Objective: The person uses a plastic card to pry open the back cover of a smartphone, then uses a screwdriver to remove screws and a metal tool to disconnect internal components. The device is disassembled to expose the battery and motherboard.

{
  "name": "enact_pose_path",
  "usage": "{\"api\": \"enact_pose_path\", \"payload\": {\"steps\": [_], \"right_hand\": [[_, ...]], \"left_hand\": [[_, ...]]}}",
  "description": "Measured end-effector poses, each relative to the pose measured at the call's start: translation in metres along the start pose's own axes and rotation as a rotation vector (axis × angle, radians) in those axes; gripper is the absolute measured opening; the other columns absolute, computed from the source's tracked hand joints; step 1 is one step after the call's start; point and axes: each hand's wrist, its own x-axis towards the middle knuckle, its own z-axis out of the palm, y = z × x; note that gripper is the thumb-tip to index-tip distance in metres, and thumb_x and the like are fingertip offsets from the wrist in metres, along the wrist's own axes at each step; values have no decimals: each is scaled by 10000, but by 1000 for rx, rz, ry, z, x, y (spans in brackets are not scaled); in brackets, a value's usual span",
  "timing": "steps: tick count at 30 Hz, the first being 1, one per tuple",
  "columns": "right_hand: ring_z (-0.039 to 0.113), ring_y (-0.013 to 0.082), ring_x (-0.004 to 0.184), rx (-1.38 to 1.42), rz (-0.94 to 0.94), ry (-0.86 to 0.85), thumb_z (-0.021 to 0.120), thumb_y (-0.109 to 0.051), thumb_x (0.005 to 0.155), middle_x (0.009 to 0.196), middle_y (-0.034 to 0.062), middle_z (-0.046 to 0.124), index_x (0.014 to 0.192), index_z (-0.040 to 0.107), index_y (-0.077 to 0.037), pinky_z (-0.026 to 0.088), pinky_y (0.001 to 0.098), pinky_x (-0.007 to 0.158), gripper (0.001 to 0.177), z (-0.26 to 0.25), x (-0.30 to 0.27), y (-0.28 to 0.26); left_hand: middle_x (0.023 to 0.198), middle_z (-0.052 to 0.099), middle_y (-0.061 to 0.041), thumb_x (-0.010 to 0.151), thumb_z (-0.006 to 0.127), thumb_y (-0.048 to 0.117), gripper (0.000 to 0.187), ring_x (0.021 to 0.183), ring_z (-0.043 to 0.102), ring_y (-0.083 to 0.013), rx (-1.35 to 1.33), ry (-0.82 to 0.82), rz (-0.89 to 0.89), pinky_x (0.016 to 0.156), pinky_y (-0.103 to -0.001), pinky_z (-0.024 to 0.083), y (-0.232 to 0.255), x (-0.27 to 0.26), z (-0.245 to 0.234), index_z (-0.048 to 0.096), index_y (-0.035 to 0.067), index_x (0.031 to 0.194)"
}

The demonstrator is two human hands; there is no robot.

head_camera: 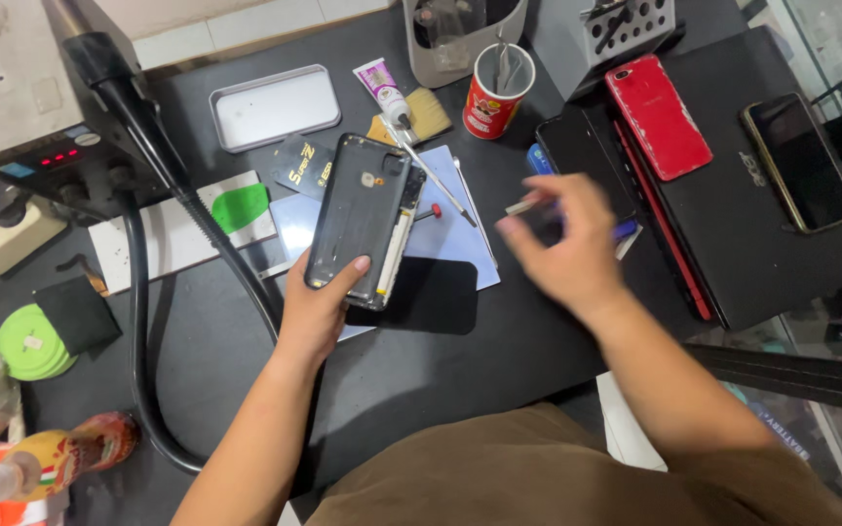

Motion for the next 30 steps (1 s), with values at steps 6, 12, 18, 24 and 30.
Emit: {"api": "enact_pose_path", "payload": {"steps": [6,12,18,24,30], "right_hand": [[643,109,875,682,294,-332,852,-96,850,1015,65,639,1316,434,-41,547,248,681,628,90,5,-41],[686,135,870,984,492,-362,716,-78,930,1064,78,688,1284,506,-25,560,274,642,415,124,33,-44],[726,124,987,945,338,-193,609,-15,1012,1150,92,708,1363,490,-4,597,256,821,371,94,41,0],[639,105,811,198,335,-107,685,-35,959,966,137,676,1450,482,-6,533,237,695,532,28,29,35],[653,337,1038,-192,95,-175,798,-184,889,1157,226,682,1230,652,51,539,438,898,440,18,16,31]], "left_hand": [[1194,673,-109,877,749,-7,529,1066,680,-161,21,-37,63,903,-307,553,-6,-3,4,529,11,1357],[1265,624,-116,942,637,32,524,1084,672,-207,-204,-180,88,895,-378,572,-4,-1,-2,377,130,1387],[1234,642,-133,976,525,105,404,1086,684,-230,-257,20,14,887,-403,577,-2,6,-8,389,132,1356],[1223,640,-132,981,548,109,392,1085,682,-221,-285,8,46,921,-395,565,-4,6,-11,409,94,1347],[1221,642,-120,981,553,123,382,1093,671,-203,-256,10,40,926,-378,551,-1,2,-8,430,89,1341]]}}
